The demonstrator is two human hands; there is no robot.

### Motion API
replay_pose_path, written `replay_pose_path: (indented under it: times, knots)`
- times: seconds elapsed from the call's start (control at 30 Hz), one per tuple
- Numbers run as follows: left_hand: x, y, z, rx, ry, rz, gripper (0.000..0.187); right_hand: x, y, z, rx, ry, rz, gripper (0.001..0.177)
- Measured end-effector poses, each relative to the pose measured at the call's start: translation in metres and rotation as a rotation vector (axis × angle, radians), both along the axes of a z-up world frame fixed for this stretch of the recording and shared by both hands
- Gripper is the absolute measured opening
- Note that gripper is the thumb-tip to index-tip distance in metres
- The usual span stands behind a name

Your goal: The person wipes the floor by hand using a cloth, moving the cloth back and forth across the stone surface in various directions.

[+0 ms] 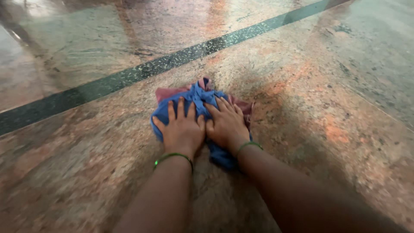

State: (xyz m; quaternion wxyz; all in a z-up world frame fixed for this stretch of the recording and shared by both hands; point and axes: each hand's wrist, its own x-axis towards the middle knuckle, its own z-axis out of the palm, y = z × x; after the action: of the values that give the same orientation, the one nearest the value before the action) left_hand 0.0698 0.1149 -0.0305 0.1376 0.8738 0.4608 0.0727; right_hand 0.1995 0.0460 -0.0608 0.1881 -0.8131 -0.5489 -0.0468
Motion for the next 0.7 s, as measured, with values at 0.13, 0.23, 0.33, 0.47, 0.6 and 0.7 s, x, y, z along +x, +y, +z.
replay_pose_path:
  times: [0.13, 0.23, 0.33, 0.47, 0.6, 0.7]
  knots:
    - [0.026, 0.042, 0.001, -0.026, 0.004, 0.014, 0.062, 0.03, 0.046, -0.005, 0.001, -0.033, 0.003, 0.057]
    - [0.045, 0.074, 0.002, -0.071, 0.036, 0.008, 0.061, 0.052, 0.078, -0.006, -0.004, -0.036, 0.034, 0.06]
    - [0.056, 0.097, 0.0, -0.064, 0.026, 0.022, 0.062, 0.068, 0.106, -0.007, -0.034, -0.048, 0.053, 0.059]
    - [0.069, 0.121, 0.001, -0.048, -0.011, 0.015, 0.063, 0.088, 0.134, -0.005, 0.024, -0.054, 0.078, 0.058]
    - [0.078, 0.133, -0.003, -0.063, 0.013, 0.03, 0.063, 0.095, 0.142, -0.009, 0.01, -0.05, 0.084, 0.057]
    - [0.074, 0.125, -0.002, -0.039, -0.03, 0.032, 0.062, 0.091, 0.135, -0.007, -0.049, -0.095, 0.1, 0.058]
